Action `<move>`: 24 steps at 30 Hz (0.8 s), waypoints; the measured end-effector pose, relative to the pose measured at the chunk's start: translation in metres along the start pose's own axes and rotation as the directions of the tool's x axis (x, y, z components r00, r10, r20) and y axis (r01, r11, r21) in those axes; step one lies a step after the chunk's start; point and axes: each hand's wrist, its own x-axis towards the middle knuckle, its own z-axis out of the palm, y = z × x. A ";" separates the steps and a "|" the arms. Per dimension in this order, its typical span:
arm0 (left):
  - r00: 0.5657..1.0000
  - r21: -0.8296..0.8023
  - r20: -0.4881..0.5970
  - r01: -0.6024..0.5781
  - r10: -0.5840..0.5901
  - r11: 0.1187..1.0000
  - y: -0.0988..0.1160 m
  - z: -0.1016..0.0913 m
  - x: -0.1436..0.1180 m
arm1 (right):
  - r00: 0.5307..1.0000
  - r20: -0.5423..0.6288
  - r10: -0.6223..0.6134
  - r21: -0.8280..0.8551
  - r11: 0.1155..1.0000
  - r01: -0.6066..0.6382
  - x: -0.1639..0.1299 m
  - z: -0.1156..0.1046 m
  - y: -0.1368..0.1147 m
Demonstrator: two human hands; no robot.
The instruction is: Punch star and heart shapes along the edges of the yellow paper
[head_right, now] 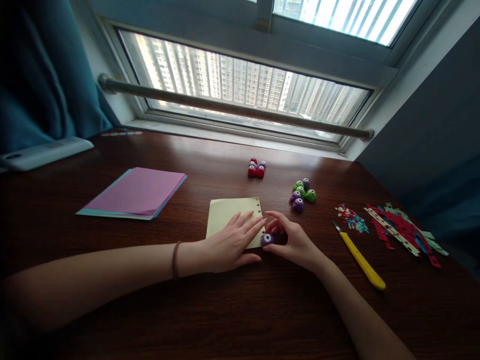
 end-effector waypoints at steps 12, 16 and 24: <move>0.999 0.001 0.033 0.008 -0.008 1.000 -0.001 0.001 0.000 | 0.905 -0.345 0.248 0.147 0.967 -0.209 -0.001 -0.036 0.031; 0.999 -0.023 0.029 -0.030 0.031 0.999 -0.001 0.001 0.001 | 0.856 -0.406 0.319 0.243 0.941 -0.235 0.001 -0.042 0.045; 0.997 -0.032 -0.004 -0.073 0.073 0.997 -0.002 0.003 0.001 | 0.789 -0.473 0.392 0.329 0.909 -0.254 -0.001 -0.045 0.058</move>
